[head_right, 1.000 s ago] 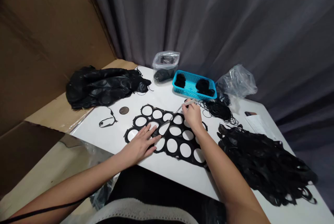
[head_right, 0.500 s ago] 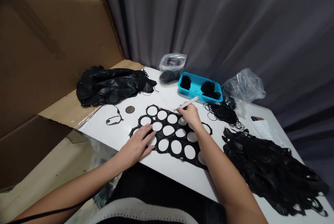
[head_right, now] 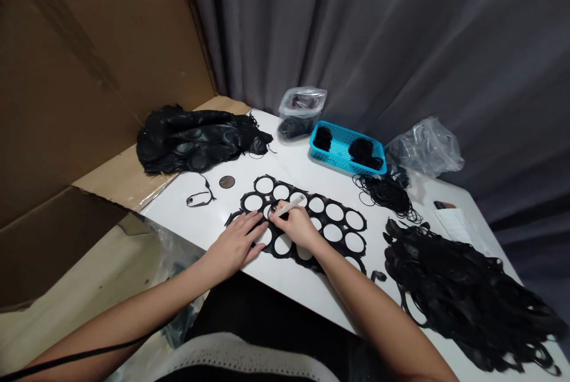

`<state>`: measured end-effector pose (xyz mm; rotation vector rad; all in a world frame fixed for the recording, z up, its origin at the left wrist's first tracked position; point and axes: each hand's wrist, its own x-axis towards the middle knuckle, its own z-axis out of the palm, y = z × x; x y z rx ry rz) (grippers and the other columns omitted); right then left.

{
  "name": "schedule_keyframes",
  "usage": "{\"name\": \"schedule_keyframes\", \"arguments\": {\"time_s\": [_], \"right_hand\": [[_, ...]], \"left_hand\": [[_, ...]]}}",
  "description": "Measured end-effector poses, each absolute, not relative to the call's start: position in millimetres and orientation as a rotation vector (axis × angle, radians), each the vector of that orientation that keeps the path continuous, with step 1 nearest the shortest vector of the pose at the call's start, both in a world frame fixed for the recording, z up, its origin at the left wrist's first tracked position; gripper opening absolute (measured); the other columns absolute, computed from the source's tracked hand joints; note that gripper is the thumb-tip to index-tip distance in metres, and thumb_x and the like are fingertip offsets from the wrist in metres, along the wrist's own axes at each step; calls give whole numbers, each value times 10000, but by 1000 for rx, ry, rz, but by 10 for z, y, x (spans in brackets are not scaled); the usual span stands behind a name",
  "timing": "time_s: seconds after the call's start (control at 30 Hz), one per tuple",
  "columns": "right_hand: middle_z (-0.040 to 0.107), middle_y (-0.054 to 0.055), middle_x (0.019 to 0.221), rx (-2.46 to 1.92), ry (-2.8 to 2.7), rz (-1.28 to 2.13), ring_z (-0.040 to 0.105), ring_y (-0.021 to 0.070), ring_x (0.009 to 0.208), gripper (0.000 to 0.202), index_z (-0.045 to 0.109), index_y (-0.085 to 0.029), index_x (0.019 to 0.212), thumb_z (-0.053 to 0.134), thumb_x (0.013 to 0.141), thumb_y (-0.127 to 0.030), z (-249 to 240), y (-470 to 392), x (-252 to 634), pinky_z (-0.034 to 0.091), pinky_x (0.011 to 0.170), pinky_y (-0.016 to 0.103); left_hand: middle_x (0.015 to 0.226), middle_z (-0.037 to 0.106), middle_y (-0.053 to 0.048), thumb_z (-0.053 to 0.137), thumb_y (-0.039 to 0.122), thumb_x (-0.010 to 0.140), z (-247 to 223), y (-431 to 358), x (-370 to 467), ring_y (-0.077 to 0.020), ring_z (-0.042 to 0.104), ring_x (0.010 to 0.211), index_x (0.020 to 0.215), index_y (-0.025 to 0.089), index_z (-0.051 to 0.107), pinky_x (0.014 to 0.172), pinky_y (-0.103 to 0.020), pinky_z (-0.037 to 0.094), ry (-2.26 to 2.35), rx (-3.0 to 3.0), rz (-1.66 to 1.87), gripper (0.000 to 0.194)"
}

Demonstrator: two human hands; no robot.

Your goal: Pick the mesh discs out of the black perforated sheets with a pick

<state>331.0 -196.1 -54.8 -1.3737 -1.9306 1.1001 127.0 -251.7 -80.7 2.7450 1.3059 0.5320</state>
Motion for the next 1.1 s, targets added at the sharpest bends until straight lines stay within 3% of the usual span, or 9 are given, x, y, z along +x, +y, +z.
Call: {"name": "schedule_keyframes", "arguments": {"time_s": [0.27,0.57,0.8,0.87,0.97,1.1], "right_hand": [[656,-5,794,-1282,-1964,1044,604,178,763,187,524,-224,725,601,884,-286,-572,-1992,3295,434,719,292],[608,63,824,-1099,-2310,534,534,231,819,215,506,-229,794,424,993,-221,-745,-2151,3260,429,735,343],[595,78,748,-1563,-1862,166,560,256,753,190,448,-238,712,440,902,-251,-473,-1242,3748,426,736,381],[583,50,685,-1628,-1747,285,569,238,689,206,457,-237,700,507,879,-327,-405,-1070,3843,434,671,358],[610,31,671,-1587,-1554,820,598,206,634,289,477,-230,684,661,786,-428,-403,-1046,3739,437,527,300],[676,58,786,-1336,-1246,1434,689,215,781,367,479,-216,692,801,693,-392,-474,-1237,3322,470,464,233]], "left_hand": [[1473,492,-206,595,322,956,-809,-2508,1235,-334,444,1399,1363,129,550,1146,-527,380,1282,2701,525,453],[1558,371,-209,607,299,943,-793,-2506,1195,-362,356,1450,1370,167,553,1155,-551,351,1285,2670,513,449],[1525,417,-212,628,289,927,-763,-2514,1201,-397,376,1432,1332,172,585,1121,-575,386,1286,2665,525,424],[1526,410,-219,631,297,929,-752,-2522,1186,-391,383,1429,1339,168,577,1119,-563,394,1281,2669,522,433],[1515,417,-226,612,322,944,-752,-2528,1140,-363,416,1412,1372,144,535,1128,-546,395,1302,2694,564,470],[1380,535,-216,566,342,964,-770,-2515,1053,-350,511,1308,1350,108,532,1100,-554,427,1459,2651,658,453]]}}
